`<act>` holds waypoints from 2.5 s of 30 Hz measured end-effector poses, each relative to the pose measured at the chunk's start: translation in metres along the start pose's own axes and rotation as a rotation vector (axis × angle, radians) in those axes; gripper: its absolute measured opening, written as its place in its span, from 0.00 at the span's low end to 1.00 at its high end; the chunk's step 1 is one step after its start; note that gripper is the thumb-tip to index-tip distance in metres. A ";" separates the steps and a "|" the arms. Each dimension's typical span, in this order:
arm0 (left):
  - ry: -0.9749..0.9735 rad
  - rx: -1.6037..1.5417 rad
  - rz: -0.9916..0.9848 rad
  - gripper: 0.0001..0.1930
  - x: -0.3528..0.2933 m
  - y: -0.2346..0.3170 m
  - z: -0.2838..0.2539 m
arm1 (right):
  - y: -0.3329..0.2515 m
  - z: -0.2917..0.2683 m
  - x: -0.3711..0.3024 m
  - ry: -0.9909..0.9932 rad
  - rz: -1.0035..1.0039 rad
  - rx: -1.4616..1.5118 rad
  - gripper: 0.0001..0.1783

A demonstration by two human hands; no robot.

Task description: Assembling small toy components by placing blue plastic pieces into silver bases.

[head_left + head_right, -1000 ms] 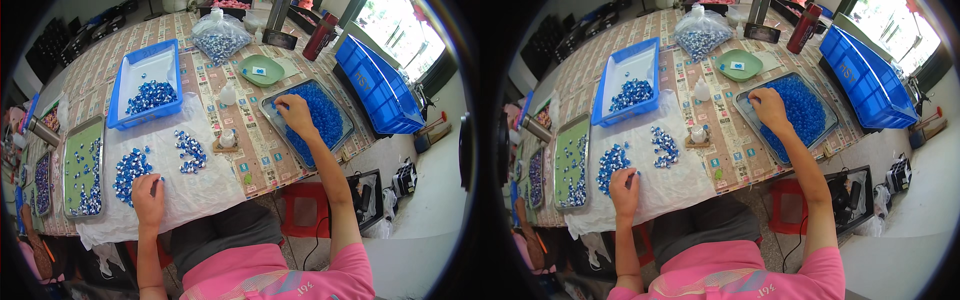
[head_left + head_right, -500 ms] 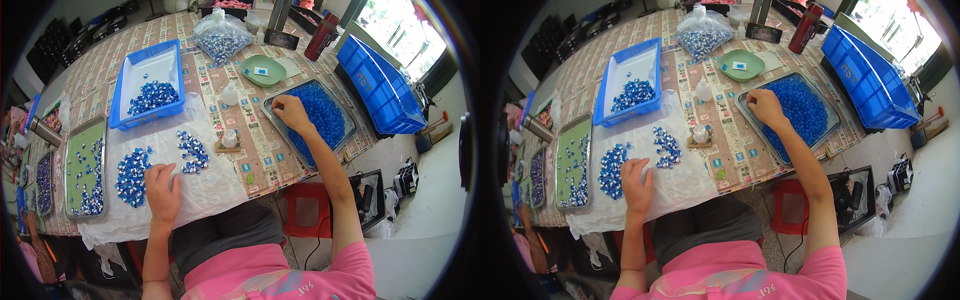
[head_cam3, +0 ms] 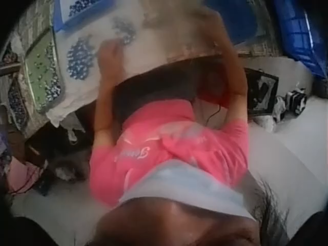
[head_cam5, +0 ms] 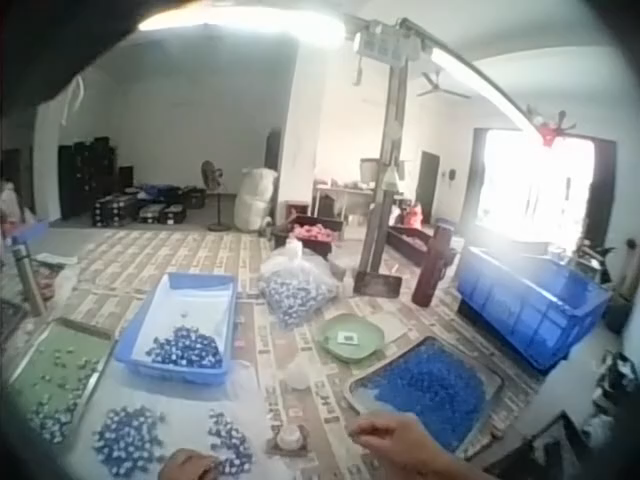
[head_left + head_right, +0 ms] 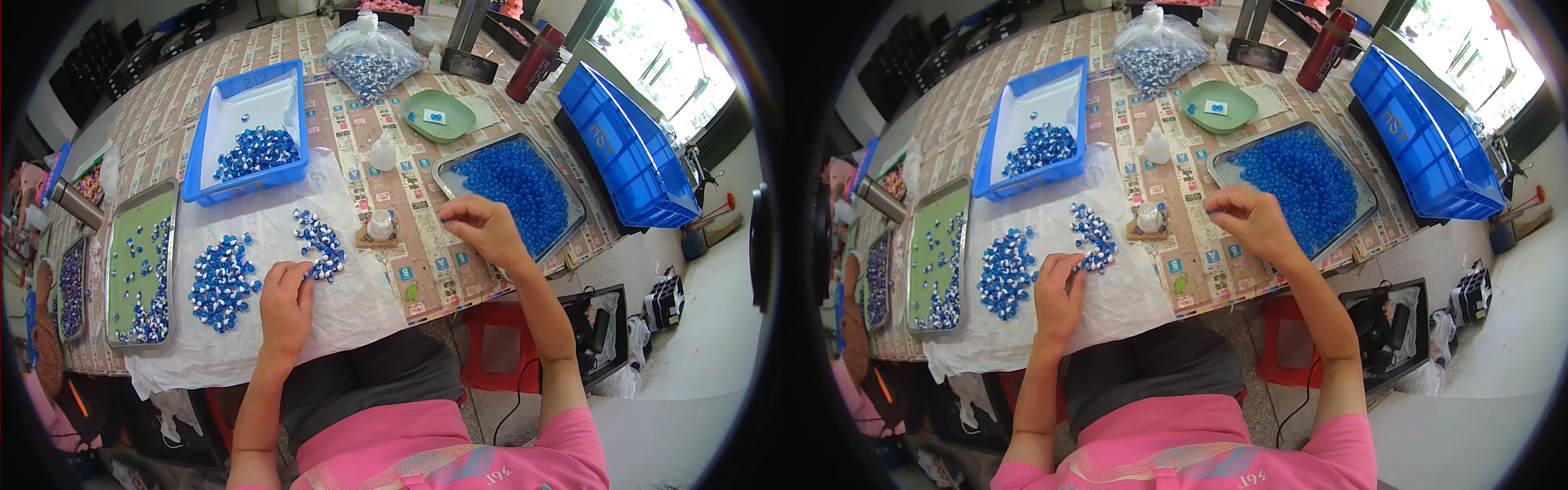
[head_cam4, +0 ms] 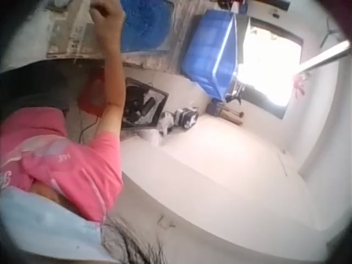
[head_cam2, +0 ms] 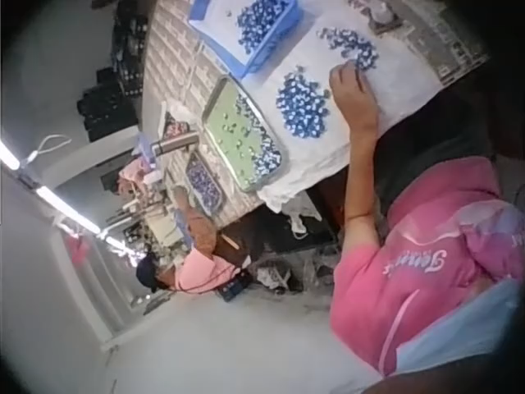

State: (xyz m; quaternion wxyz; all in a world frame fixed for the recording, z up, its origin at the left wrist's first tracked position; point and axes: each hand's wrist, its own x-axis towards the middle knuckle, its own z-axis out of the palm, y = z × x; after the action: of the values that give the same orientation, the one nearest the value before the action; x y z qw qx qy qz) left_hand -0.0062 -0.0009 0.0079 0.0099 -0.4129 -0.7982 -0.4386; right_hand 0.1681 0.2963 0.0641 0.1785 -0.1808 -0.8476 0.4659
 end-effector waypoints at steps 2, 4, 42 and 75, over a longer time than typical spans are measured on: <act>0.010 -0.062 -0.023 0.14 -0.003 0.008 -0.003 | -0.002 0.008 -0.010 -0.047 0.112 0.206 0.11; 0.021 -0.121 -0.048 0.15 -0.006 0.018 -0.008 | -0.010 0.016 -0.015 -0.061 0.150 0.265 0.11; -0.280 -1.442 -0.769 0.13 -0.036 0.038 0.018 | -0.048 0.060 -0.026 -0.205 0.081 0.230 0.11; -0.285 -1.589 -0.823 0.13 -0.036 0.017 -0.002 | -0.066 0.091 0.040 -0.020 -0.082 -0.168 0.09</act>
State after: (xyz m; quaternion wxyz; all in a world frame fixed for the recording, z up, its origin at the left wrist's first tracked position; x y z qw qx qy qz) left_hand 0.0287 -0.0206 0.0074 -0.5343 -0.0304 -0.3386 -0.7739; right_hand 0.0809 0.2164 0.0801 0.1731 -0.1555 -0.8921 0.3874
